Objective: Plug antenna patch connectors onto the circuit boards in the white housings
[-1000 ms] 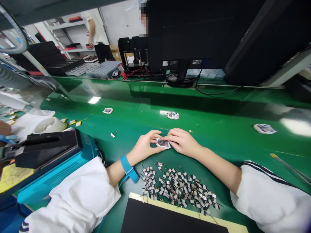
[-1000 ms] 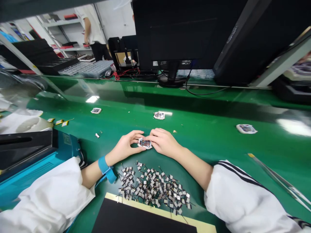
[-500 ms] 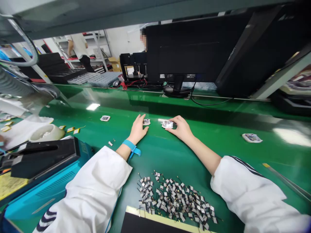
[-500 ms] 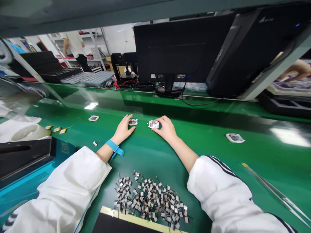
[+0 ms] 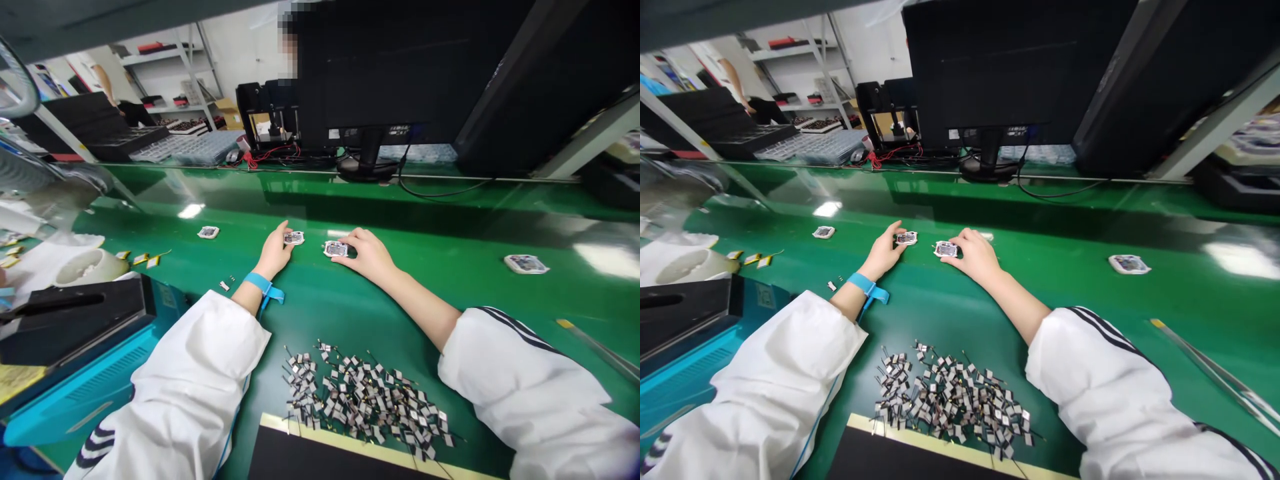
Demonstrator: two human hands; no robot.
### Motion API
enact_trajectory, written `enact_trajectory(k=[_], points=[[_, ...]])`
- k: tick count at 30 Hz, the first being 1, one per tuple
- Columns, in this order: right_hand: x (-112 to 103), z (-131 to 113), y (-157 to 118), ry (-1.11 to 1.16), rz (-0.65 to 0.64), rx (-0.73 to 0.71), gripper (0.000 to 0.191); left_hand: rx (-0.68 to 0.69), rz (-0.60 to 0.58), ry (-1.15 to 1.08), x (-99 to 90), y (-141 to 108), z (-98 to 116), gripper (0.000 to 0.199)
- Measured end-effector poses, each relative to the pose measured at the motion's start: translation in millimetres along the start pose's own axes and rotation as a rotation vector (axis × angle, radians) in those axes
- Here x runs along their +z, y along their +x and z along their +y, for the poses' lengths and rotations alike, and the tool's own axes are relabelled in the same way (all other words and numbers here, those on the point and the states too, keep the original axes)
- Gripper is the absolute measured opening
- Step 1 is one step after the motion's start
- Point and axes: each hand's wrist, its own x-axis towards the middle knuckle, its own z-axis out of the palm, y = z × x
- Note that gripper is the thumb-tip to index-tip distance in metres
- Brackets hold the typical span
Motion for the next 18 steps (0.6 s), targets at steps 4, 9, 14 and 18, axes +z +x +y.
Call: enact_trajectory(k=[4,9,14,18], points=[[6.9,3.0,7.4,0.026,-0.048,0.102,0.037,0.081,-0.065,-0.013,-3.1,0.1,-0.3,0.058],[7.8,0.6,10.0,0.046,-0.072,0.132,0.037,0.111,-0.083,0.020,-2.3,-2.1,6.3,0.065],[7.5,-1.3,7.8,0.069,-0.077,0.129,0.035,0.096,-0.057,0.093,-2.5,-3.1,11.5,0.065],[5.0,-1.3,6.3,0.059,-0.074,0.133,0.035,0.026,-0.029,0.150,-3.2,-1.6,11.3,0.052]])
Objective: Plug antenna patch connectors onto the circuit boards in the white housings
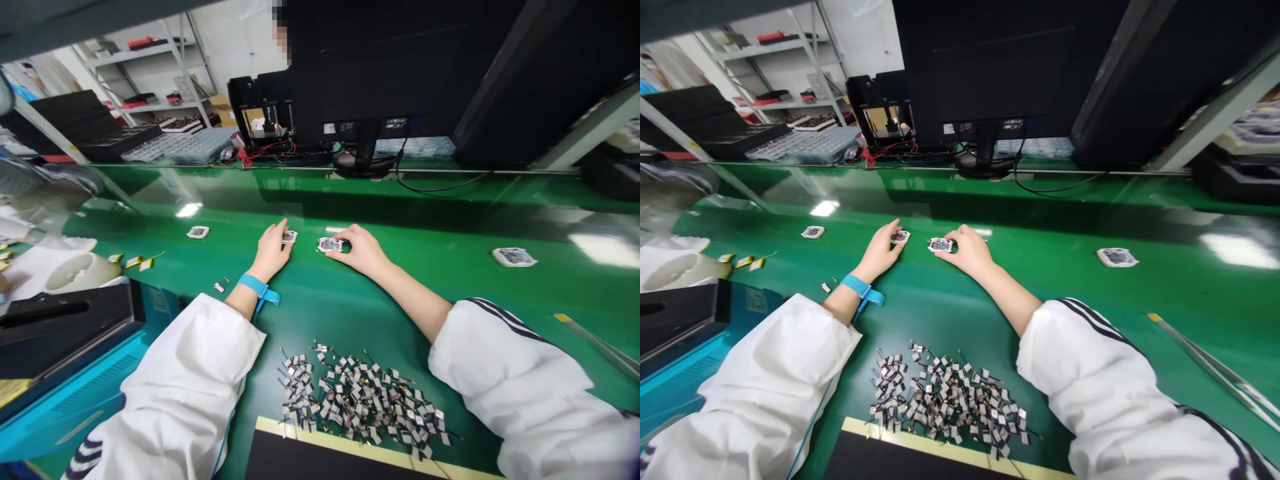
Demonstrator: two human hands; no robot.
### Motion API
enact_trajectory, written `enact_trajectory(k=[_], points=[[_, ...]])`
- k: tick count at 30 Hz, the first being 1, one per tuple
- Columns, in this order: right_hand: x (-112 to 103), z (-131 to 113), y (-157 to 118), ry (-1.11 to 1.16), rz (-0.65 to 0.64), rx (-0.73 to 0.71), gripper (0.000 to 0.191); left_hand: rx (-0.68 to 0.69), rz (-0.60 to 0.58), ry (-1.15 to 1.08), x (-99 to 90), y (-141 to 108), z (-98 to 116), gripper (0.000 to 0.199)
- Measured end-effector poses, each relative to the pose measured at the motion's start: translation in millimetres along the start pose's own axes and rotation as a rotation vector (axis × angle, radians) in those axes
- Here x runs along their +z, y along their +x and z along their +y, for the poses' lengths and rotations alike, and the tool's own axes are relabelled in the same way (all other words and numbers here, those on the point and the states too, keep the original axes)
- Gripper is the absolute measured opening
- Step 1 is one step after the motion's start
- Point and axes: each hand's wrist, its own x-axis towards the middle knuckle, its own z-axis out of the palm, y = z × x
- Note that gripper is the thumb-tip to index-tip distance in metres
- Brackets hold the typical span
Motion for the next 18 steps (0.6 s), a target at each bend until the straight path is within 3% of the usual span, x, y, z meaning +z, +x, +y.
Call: enact_trajectory(k=[7,18], points=[[-5.6,3.1,-4.3,-0.032,-0.005,0.019,0.036,-0.180,0.055,0.045,-1.7,-1.6,-0.6,0.053],[-10.1,15.3,-11.4,0.019,0.031,0.017,0.036,-0.203,0.020,0.154,-1.6,-5.7,-5.3,0.068]])
